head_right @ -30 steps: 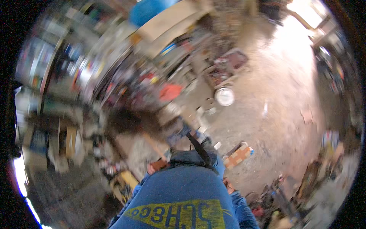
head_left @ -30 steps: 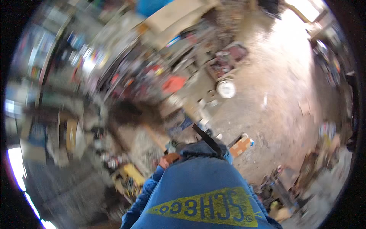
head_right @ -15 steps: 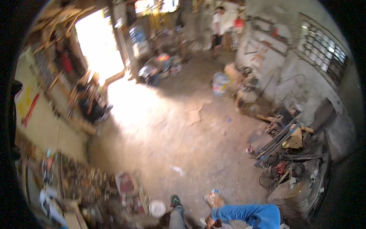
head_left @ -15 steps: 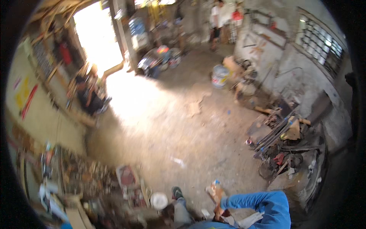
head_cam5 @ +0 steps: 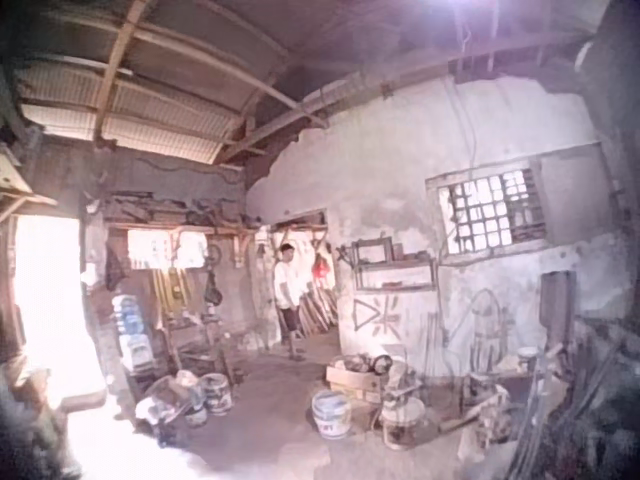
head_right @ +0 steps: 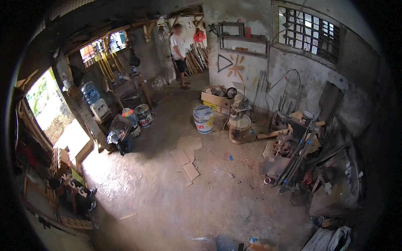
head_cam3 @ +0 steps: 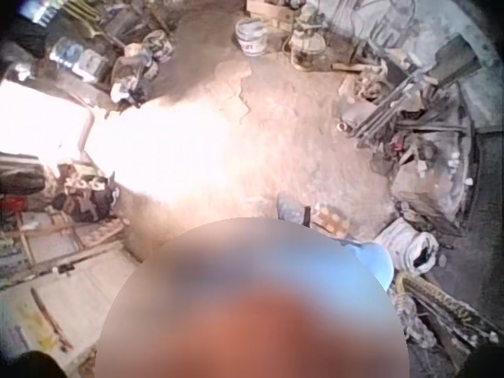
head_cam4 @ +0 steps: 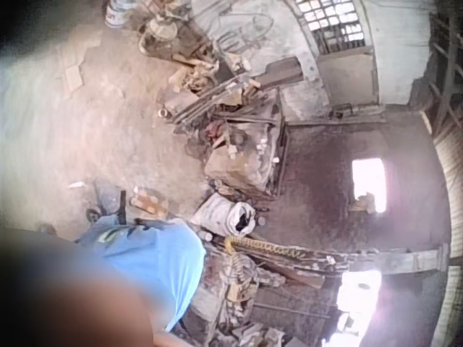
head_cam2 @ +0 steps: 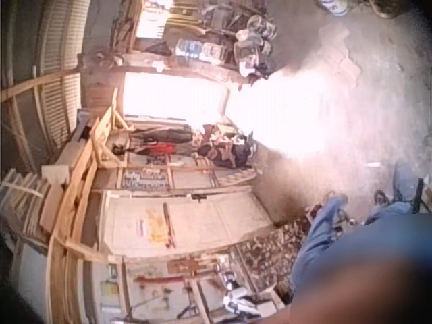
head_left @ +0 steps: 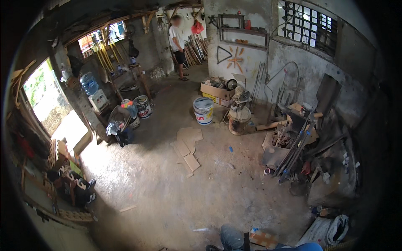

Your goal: The person opens a drawer, retrieves a roll of sandpaper, and walks to a cluttered floor area. Sitting cross-legged, they use red-handled scissors to cut a strip from the roll, then peel and separate the strip from the backing.

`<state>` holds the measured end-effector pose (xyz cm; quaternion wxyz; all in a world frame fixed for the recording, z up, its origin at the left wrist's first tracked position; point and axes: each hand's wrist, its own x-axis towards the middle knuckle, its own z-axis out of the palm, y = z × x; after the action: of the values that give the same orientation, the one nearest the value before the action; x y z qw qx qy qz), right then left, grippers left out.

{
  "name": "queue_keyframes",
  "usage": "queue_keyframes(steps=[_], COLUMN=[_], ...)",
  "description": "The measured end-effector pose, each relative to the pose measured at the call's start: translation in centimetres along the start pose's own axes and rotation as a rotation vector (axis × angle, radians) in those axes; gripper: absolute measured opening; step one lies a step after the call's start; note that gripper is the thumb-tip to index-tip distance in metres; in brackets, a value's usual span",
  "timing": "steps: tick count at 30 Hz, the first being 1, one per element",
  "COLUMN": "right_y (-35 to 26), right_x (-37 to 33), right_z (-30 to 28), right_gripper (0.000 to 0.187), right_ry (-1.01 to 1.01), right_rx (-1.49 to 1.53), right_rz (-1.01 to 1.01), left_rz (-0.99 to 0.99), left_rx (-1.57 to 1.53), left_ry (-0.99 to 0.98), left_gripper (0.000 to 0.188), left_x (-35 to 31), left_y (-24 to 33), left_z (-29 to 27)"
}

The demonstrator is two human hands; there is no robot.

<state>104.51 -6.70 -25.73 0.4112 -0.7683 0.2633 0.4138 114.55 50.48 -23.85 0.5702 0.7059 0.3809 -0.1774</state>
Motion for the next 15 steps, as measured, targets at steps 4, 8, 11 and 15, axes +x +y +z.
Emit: queue_keyframes(steps=[4,8,11,15], right_y=[0.4,-17.9,-42.7,-70.9], right_x=[6.0,12.1,11.3,1.2], right_z=[-1.6,-9.2,-14.9,-18.9], right_gripper=[0.059,0.049,0.054,0.057], right_ry=[-0.001,0.147,-0.153,-0.862], right_rx=[-0.143,-0.241,0.133,0.078], right_rz=[0.126,-0.395,-0.958,-1.524], left_rz=[0.331,0.632,0.579,-0.141], left_rx=[0.083,0.33,0.602,0.374], left_ry=[0.108,0.114,0.127,-0.207], left_gripper=[0.055,0.053,0.05,0.051], left_x=[16.0,28.2,32.2,35.5], left_y=[13.6,28.3,33.5,36.7], left_z=[5.4,13.0,17.6,19.9])
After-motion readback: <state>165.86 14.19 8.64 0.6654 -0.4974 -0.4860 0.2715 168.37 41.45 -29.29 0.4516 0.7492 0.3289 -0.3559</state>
